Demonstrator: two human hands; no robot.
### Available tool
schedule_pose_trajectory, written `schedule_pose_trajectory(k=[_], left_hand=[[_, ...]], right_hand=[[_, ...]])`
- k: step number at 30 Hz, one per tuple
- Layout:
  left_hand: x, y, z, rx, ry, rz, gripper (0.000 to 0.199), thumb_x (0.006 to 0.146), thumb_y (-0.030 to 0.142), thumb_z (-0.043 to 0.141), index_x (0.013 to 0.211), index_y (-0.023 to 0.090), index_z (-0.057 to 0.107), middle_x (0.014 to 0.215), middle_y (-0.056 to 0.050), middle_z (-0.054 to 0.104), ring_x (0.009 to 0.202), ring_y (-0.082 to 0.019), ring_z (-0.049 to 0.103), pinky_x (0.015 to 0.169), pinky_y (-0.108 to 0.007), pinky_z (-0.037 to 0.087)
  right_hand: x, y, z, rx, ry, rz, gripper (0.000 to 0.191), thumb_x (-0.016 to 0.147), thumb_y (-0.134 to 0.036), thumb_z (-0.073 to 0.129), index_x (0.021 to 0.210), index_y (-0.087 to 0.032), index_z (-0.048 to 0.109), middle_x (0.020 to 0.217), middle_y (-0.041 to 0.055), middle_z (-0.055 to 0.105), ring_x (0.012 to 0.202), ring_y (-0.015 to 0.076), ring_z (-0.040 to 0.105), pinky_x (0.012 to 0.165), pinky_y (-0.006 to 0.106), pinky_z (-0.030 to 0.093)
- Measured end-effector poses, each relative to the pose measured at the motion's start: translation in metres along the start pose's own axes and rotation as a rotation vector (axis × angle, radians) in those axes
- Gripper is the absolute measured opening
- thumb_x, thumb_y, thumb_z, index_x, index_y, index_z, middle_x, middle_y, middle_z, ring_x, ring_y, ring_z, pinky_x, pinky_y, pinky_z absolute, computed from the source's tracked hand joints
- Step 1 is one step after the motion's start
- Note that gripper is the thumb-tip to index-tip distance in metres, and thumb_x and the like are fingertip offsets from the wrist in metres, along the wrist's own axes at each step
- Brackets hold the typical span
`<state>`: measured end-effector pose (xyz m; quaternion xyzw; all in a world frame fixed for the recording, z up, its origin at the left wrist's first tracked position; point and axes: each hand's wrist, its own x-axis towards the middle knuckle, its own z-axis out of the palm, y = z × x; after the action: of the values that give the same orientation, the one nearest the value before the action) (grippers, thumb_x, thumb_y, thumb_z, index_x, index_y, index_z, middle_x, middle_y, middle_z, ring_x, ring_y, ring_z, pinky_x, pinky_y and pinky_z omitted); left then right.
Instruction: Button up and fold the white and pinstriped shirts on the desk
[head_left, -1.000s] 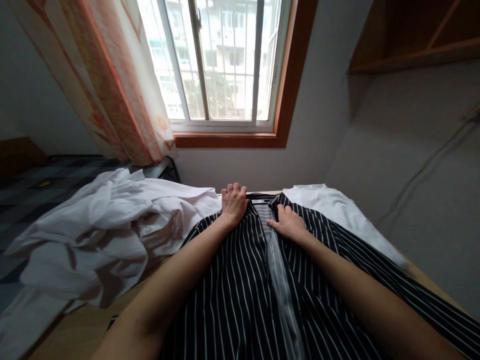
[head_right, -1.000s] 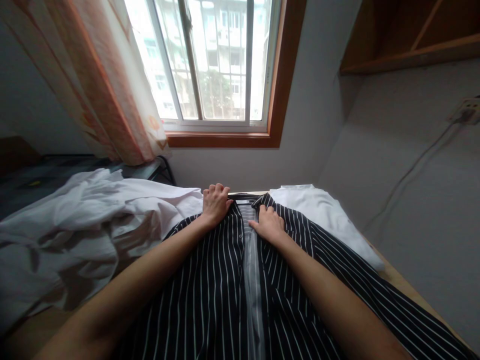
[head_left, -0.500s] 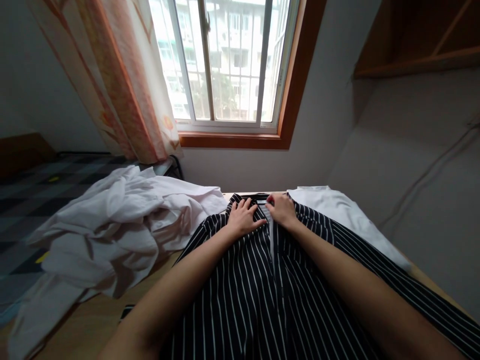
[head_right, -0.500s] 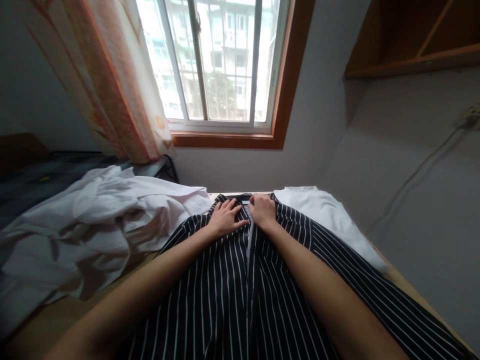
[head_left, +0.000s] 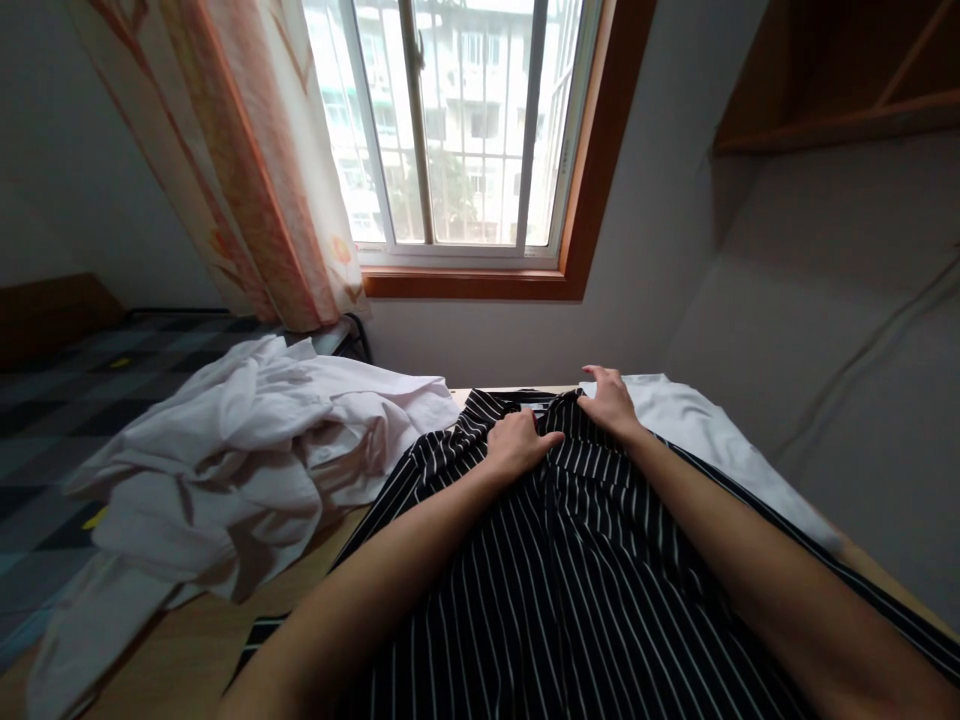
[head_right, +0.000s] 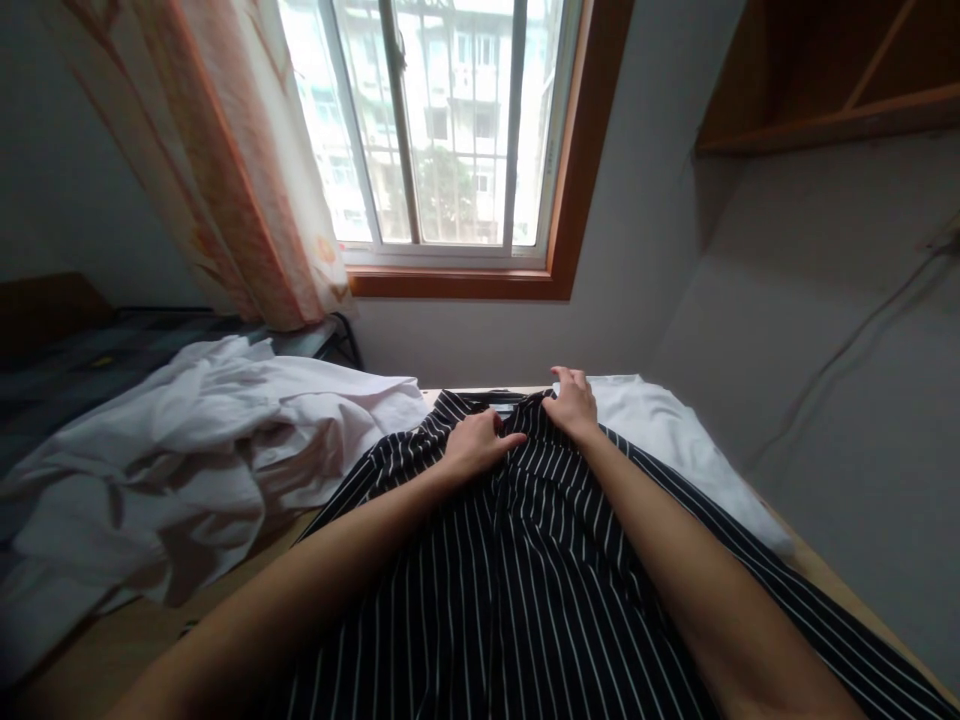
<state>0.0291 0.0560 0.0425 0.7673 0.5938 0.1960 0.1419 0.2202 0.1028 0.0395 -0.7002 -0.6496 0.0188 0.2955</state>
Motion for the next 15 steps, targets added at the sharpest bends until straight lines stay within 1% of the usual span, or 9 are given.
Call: schedule_pose_trajectory(k=[2,3,5,6,8,10,12,14,15], left_hand=[[0.005,0.004,0.007,-0.076,-0.038,-0.053,0.025,0.085,0.041,0.061,0.087,0.017,0.067,0.094,-0.012,0.071,0.089,-0.026,0.066,0.081,-0.038,0.051],[0.008,0.004,0.010,-0.125,-0.053,-0.075,0.019,0.087,0.034,0.058,0.083,0.017,0.067,0.091,-0.011,0.071,0.088,-0.024,0.067,0.081,-0.036,0.051],[0.013,0.003,0.012,-0.225,-0.081,-0.116,0.021,0.091,0.026,0.050,0.081,0.017,0.067,0.085,-0.009,0.072,0.084,-0.020,0.068,0.080,-0.031,0.051],[0.014,0.002,0.012,-0.248,-0.083,-0.136,0.023,0.092,0.028,0.049,0.082,0.017,0.066,0.084,-0.008,0.072,0.083,-0.020,0.068,0.080,-0.031,0.051],[0.013,0.002,0.011,-0.208,-0.067,-0.160,0.029,0.090,0.043,0.053,0.089,0.017,0.065,0.089,-0.010,0.072,0.087,-0.024,0.068,0.080,-0.034,0.051],[0.010,0.005,0.010,-0.138,-0.053,-0.164,0.051,0.079,0.064,0.058,0.097,0.017,0.063,0.099,-0.014,0.071,0.096,-0.031,0.066,0.082,-0.039,0.050],[0.007,0.008,0.011,-0.070,-0.056,-0.142,0.070,0.072,0.077,0.054,0.103,0.015,0.062,0.104,-0.018,0.070,0.100,-0.035,0.065,0.084,-0.043,0.050],[0.006,0.012,0.014,-0.008,-0.047,-0.117,0.072,0.074,0.077,0.051,0.105,0.013,0.062,0.105,-0.019,0.069,0.101,-0.037,0.065,0.085,-0.044,0.050],[0.007,0.013,0.016,0.026,-0.042,-0.109,0.068,0.076,0.073,0.051,0.106,0.013,0.063,0.104,-0.020,0.069,0.101,-0.037,0.065,0.084,-0.044,0.050]], right_hand=[[0.008,-0.001,0.002,-0.078,-0.093,0.023,0.036,0.078,-0.020,0.060,0.113,-0.022,0.067,0.111,0.0097,0.065,0.101,0.0254,0.060,0.086,0.034,0.046],[0.011,-0.002,0.003,-0.094,-0.106,0.023,0.029,0.082,-0.022,0.056,0.107,-0.022,0.070,0.106,0.0092,0.066,0.098,0.0254,0.061,0.085,0.034,0.046],[0.015,-0.007,0.004,-0.098,-0.055,0.018,0.031,0.090,-0.023,0.045,0.109,-0.022,0.069,0.109,0.0101,0.066,0.101,0.0259,0.060,0.087,0.035,0.044],[0.016,-0.009,0.005,-0.104,-0.016,0.004,0.036,0.094,-0.023,0.037,0.116,-0.020,0.066,0.114,0.0118,0.065,0.104,0.0265,0.058,0.089,0.036,0.043],[0.015,-0.015,0.010,-0.117,0.010,-0.062,0.043,0.098,-0.023,0.028,0.126,-0.016,0.060,0.119,0.0148,0.061,0.108,0.0267,0.056,0.091,0.037,0.041],[0.010,-0.018,0.020,-0.126,-0.052,-0.156,0.038,0.096,-0.024,0.037,0.123,-0.016,0.063,0.116,0.0140,0.062,0.107,0.0258,0.056,0.091,0.035,0.041],[0.003,-0.018,0.032,-0.121,-0.151,-0.226,0.030,0.090,-0.025,0.054,0.116,-0.020,0.067,0.112,0.0109,0.064,0.106,0.0249,0.056,0.090,0.033,0.042],[-0.003,-0.015,0.043,-0.106,-0.200,-0.253,0.033,0.084,-0.028,0.063,0.116,-0.022,0.067,0.114,0.0090,0.064,0.110,0.0246,0.055,0.093,0.033,0.041],[-0.006,-0.013,0.047,-0.096,-0.207,-0.256,0.034,0.086,-0.029,0.063,0.119,-0.022,0.066,0.117,0.0088,0.064,0.113,0.0242,0.054,0.094,0.033,0.040]])
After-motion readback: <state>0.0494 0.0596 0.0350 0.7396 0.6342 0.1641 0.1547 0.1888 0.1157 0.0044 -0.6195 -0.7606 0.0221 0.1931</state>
